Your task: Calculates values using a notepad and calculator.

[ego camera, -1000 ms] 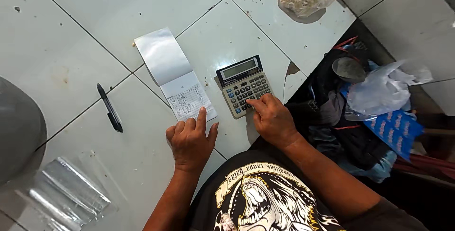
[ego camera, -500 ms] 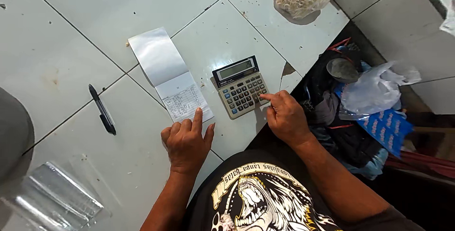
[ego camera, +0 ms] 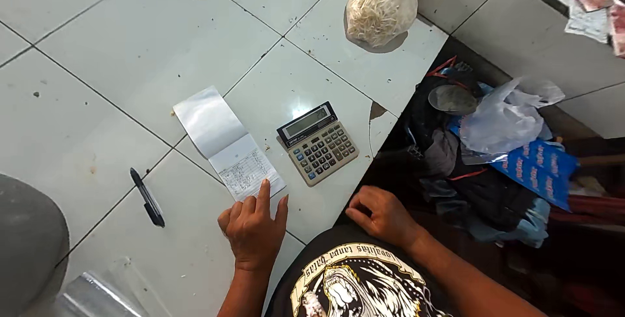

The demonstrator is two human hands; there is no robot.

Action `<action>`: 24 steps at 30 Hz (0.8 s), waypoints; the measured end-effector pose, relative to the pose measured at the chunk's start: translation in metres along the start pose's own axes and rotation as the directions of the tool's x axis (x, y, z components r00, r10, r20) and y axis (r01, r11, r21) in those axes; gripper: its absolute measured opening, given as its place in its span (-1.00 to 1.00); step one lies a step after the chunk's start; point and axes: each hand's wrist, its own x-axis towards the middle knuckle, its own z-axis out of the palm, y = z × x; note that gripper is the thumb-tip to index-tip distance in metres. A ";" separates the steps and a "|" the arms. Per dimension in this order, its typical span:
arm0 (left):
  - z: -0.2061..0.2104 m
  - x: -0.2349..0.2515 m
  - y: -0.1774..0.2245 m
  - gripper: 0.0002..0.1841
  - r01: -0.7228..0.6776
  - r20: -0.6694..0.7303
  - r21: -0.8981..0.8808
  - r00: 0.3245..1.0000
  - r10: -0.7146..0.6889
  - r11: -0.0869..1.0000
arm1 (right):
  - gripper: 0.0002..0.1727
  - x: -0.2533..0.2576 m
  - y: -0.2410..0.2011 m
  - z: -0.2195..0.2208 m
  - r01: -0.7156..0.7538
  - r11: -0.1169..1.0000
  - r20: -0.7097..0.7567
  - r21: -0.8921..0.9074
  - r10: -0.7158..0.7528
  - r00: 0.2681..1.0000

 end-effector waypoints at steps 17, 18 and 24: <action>-0.005 -0.004 0.004 -0.74 0.089 -0.216 -0.135 0.969 -0.117 0.987 | -0.70 -0.038 0.013 -0.018 -0.391 0.905 0.312 0.165 0.329 0.892; -0.006 -0.004 0.003 -0.73 0.112 -0.212 -0.166 0.966 -0.146 0.980 | -0.72 -0.039 0.006 -0.023 -0.366 0.905 0.245 0.216 0.313 0.918; -0.013 -0.001 -0.009 -0.74 0.234 -0.186 -0.528 0.906 -0.380 0.816 | -0.62 -0.047 -0.035 -0.049 -0.100 0.912 0.129 0.398 0.053 0.990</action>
